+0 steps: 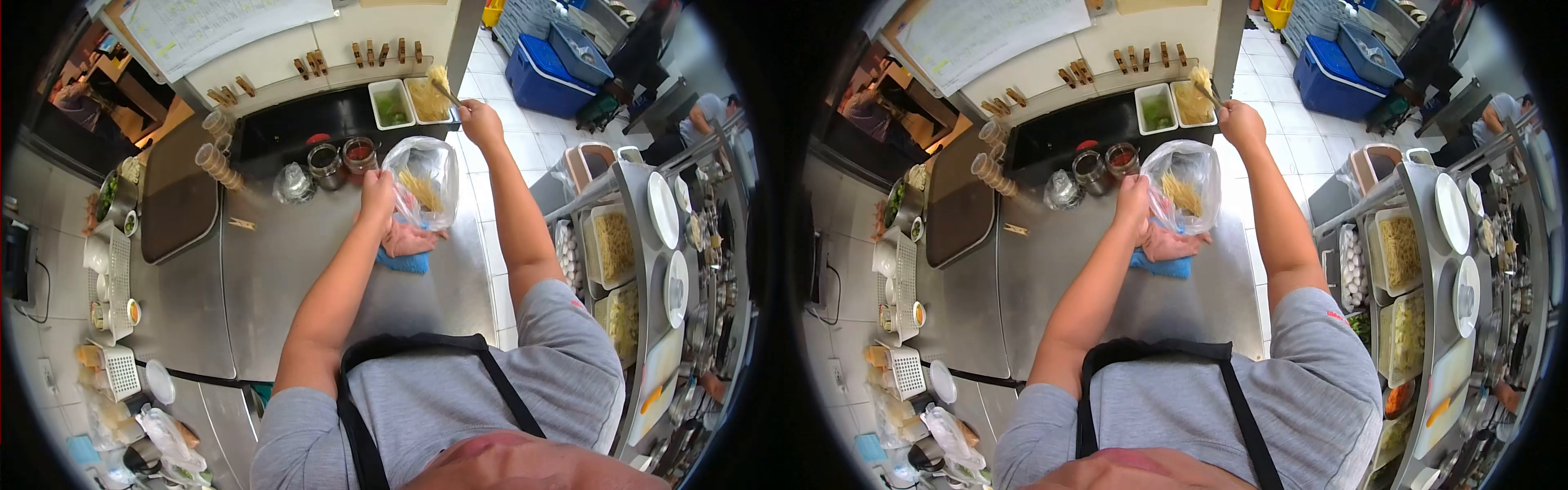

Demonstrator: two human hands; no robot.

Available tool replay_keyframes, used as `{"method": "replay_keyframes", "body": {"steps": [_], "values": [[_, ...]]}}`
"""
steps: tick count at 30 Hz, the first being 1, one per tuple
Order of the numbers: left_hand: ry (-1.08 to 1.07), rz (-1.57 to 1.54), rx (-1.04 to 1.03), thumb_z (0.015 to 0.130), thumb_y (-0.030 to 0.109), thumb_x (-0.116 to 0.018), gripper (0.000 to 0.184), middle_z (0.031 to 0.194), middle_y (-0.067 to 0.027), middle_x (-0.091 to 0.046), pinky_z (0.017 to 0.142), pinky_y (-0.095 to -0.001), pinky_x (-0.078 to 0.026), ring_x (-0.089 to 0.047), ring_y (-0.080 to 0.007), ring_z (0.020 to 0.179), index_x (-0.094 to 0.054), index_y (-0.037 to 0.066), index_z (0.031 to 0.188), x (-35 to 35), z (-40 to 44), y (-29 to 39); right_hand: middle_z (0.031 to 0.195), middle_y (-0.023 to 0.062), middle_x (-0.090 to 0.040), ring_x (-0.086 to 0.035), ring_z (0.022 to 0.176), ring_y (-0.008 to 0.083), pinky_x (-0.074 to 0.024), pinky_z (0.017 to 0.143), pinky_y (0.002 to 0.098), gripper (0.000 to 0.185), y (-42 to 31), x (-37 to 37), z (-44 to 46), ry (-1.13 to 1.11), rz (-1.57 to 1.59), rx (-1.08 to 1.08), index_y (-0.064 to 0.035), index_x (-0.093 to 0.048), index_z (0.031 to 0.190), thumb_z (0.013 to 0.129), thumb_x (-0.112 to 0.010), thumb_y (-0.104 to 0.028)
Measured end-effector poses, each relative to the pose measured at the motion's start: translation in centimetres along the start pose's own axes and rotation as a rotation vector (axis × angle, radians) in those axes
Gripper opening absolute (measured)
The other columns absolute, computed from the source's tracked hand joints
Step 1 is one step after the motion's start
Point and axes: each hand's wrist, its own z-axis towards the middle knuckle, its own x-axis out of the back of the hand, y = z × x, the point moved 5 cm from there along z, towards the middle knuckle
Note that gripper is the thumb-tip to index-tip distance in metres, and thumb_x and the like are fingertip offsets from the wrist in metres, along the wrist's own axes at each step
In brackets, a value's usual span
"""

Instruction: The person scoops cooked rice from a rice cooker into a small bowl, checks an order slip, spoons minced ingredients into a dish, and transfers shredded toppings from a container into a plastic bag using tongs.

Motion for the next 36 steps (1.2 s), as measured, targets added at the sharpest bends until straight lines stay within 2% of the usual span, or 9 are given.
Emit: {"method": "replay_keyframes", "body": {"steps": [9, 13, 18, 20, 21, 23, 28, 34, 36], "values": [[-0.004, -0.054, 0.040, 0.081, 0.017, -0.040, 0.021, 0.072, -0.0091, -0.048, 0.042, -0.0306, -0.046, -0.051, -0.0178, 0.052, -0.040, 0.000, 0.093, 0.3, 0.1, -0.2, 0.072, 0.0161, -0.060, -0.058, 0.068, 0.0253, -0.0443, 0.064, 0.0313, 0.028, 0.6, 1.3, 0.3, 0.072, 0.316, 0.002, -0.0030, -0.060, 0.090, 0.073, -0.048, -0.022], [-0.009, -0.088, 0.110, 0.081, 0.017, -0.040, 0.020, 0.072, -0.0103, -0.048, 0.040, -0.0326, -0.047, -0.052, -0.0196, 0.052, -0.038, 0.000, 0.093, -0.1, -0.5, 0.5, 0.061, 0.0034, -0.054, -0.046, 0.054, 0.0090, -0.0387, 0.053, 0.0229, 0.024, -1.4, 5.6, -3.0, -0.014, 0.535, 0.060, 0.0007, -0.058, 0.092, 0.076, -0.050, -0.015], [0.000, -0.087, 0.133, 0.083, 0.018, -0.040, 0.020, 0.073, -0.0110, -0.047, 0.043, -0.0363, -0.047, -0.051, -0.0225, 0.053, -0.039, 0.002, 0.094, -0.4, -0.1, 0.5, 0.059, -0.0010, -0.048, -0.041, 0.055, 0.0047, -0.0360, 0.050, 0.0208, 0.023, -1.4, 6.5, -9.7, -0.268, 0.536, 0.065, 0.0003, -0.057, 0.094, 0.079, -0.050, -0.016], [-0.003, -0.077, 0.123, 0.083, 0.018, -0.039, 0.019, 0.073, -0.0110, -0.047, 0.043, -0.0363, -0.047, -0.052, -0.0226, 0.055, -0.039, 0.002, 0.094, -0.4, -0.1, 0.6, 0.061, 0.0102, -0.057, -0.052, 0.055, 0.0179, -0.0416, 0.054, 0.0297, 0.023, -0.8, 3.7, -12.0, -0.380, 0.171, 0.230, -0.0032, -0.058, 0.093, 0.076, -0.052, -0.017], [-0.006, -0.068, 0.103, 0.083, 0.018, -0.039, 0.019, 0.073, -0.0109, -0.047, 0.043, -0.0361, -0.047, -0.052, -0.0225, 0.056, -0.039, 0.002, 0.094, -0.3, 0.0, 0.5, 0.074, 0.0159, -0.059, -0.057, 0.067, 0.0279, -0.0440, 0.063, 0.0365, 0.025, -1.5, 2.9, -13.2, -0.482, -0.054, 0.247, -0.0060, -0.057, 0.095, 0.075, -0.052, -0.020], [-0.016, -0.054, 0.078, 0.083, 0.017, -0.039, 0.018, 0.073, -0.0108, -0.047, 0.043, -0.0355, -0.047, -0.052, -0.0222, 0.057, -0.039, 0.002, 0.093, 0.0, 0.2, 0.3, 0.080, 0.0156, -0.059, -0.056, 0.077, 0.0298, -0.0443, 0.068, 0.0386, 0.028, -1.9, 2.3, -13.8, -0.448, -0.267, 0.245, -0.0083, -0.056, 0.097, 0.074, -0.052, -0.023], [-0.005, -0.132, 0.104, 0.083, 0.016, -0.039, 0.019, 0.072, -0.0111, -0.047, 0.043, -0.0335, -0.047, -0.052, -0.0212, 0.052, -0.039, 0.001, 0.093, 0.7, -0.5, 0.1, 0.083, 0.0145, -0.059, -0.055, 0.077, 0.0304, -0.0440, 0.067, 0.0393, 0.026, -5.2, 6.6, -9.4, -0.197, -0.298, 0.283, -0.0097, -0.057, 0.094, 0.075, -0.050, -0.026], [-0.034, -0.117, 0.148, 0.084, 0.018, -0.039, 0.019, 0.068, -0.0114, -0.046, 0.043, -0.0338, -0.046, -0.051, -0.0216, 0.050, -0.037, 0.003, 0.096, 0.5, -1.1, 0.3, 0.088, 0.0128, -0.060, -0.057, 0.080, 0.0285, -0.0456, 0.068, 0.0353, 0.022, -3.9, 2.2, -2.4, -0.386, -0.551, -0.001, -0.0052, -0.060, 0.087, 0.071, -0.047, -0.014], [-0.033, -0.131, 0.158, 0.084, 0.018, -0.038, 0.019, 0.068, -0.0109, -0.046, 0.043, -0.0336, -0.046, -0.051, -0.0213, 0.049, -0.037, 0.003, 0.096, 0.6, -1.1, 0.3, 0.089, 0.0123, -0.060, -0.057, 0.081, 0.0281, -0.0460, 0.068, 0.0349, 0.023, -4.5, 1.7, -1.2, -0.359, -0.554, 0.046, -0.0052, -0.061, 0.086, 0.070, -0.048, -0.013]]}}
